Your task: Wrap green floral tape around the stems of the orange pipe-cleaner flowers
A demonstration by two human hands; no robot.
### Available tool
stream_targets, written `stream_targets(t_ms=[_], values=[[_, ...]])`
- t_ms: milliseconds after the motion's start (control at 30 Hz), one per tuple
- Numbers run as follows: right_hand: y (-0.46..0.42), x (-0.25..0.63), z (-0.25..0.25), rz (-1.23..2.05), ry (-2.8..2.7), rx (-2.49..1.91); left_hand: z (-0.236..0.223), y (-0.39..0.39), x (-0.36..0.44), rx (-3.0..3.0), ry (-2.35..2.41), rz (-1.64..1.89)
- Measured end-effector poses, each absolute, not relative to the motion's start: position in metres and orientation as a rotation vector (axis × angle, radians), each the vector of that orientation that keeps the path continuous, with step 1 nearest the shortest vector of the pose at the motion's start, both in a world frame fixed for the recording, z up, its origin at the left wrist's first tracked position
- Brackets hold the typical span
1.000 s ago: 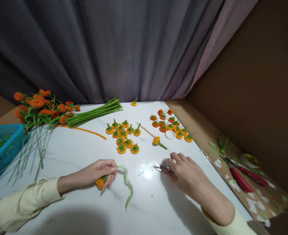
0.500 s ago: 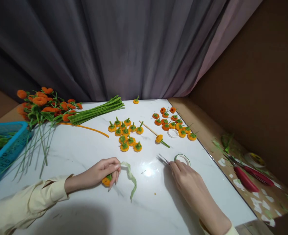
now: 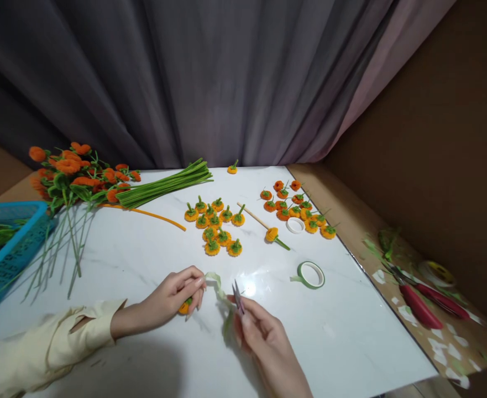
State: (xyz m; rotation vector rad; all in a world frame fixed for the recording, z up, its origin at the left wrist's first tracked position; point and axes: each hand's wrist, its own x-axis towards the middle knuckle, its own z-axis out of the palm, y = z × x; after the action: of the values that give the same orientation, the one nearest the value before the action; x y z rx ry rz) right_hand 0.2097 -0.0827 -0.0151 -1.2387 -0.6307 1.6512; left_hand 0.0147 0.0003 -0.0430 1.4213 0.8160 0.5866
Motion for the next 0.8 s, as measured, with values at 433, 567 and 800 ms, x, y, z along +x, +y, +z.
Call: stream_targets(t_ms=[433,567,800], values=[[-0.073,0.154,-0.019,1.796,-0.314,-1.001,-0.044,-0.007,0.019,1.366,0.844,0.686],[-0.072,0.152,-0.023,1.808,-0.308,-0.963,-0.044,-0.008,0.018,1.338,0.813,0.730],[-0.073,0.148,-0.026,1.863,-0.306,-0.955,-0.043,-0.009,0.017,1.383,0.842,0.779]])
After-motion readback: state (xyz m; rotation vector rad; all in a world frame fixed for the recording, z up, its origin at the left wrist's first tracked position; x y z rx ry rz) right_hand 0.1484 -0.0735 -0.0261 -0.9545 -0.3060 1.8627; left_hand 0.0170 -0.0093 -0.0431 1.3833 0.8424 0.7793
